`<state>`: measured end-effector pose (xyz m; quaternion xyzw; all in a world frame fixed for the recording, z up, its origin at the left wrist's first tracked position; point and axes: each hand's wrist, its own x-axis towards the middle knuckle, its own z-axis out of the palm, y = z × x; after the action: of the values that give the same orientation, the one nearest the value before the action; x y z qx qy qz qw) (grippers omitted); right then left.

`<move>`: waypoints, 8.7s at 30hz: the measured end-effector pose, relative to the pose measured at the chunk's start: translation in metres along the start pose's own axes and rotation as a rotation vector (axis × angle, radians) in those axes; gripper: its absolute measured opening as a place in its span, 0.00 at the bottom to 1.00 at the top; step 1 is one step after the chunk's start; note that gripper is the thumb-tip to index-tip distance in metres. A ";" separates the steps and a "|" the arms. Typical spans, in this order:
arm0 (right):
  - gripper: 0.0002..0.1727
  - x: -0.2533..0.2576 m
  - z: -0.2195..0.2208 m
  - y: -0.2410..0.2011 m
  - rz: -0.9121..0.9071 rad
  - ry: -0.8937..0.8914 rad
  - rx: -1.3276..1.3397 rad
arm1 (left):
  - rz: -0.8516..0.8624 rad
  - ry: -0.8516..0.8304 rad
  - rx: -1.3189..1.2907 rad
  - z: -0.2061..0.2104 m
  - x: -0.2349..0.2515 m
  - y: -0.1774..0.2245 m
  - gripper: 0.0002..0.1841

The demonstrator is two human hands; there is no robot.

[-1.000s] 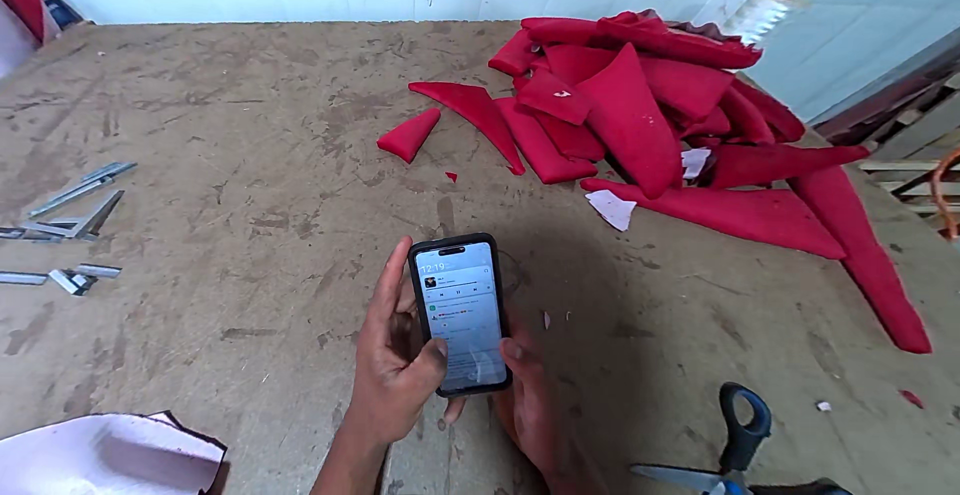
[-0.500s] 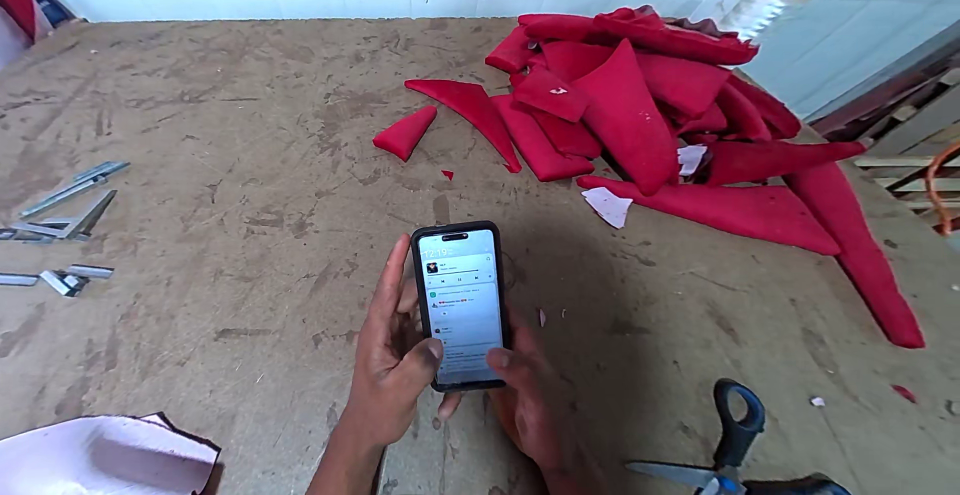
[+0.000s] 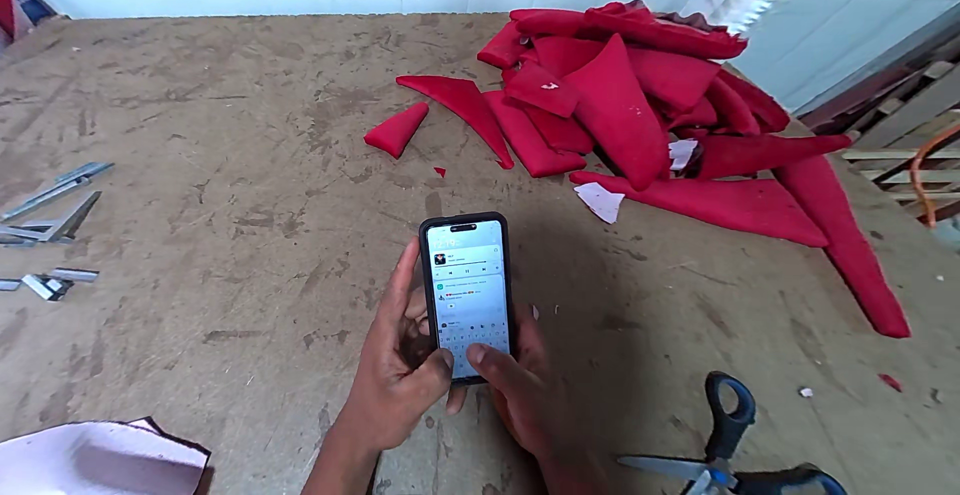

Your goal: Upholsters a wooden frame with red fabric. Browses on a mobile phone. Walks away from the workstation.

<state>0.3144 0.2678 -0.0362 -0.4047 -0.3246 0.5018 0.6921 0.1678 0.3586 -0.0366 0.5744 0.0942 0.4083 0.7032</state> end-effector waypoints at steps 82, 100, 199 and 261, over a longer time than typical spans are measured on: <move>0.30 0.000 -0.009 0.001 0.024 -0.275 0.298 | 0.010 0.045 -0.034 -0.010 -0.003 -0.001 0.42; 0.25 -0.001 0.002 0.002 -0.021 -0.065 0.084 | -0.005 0.070 0.020 -0.001 -0.002 0.000 0.46; 0.31 0.001 -0.003 0.009 -0.023 -0.105 0.029 | 0.031 0.243 0.042 0.000 0.001 -0.005 0.32; 0.34 0.000 -0.001 -0.003 0.005 -0.127 0.010 | 0.000 0.147 0.041 0.000 -0.001 -0.001 0.42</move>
<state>0.3163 0.2667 -0.0342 -0.3693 -0.3644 0.5299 0.6709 0.1679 0.3581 -0.0380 0.5572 0.1540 0.4472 0.6825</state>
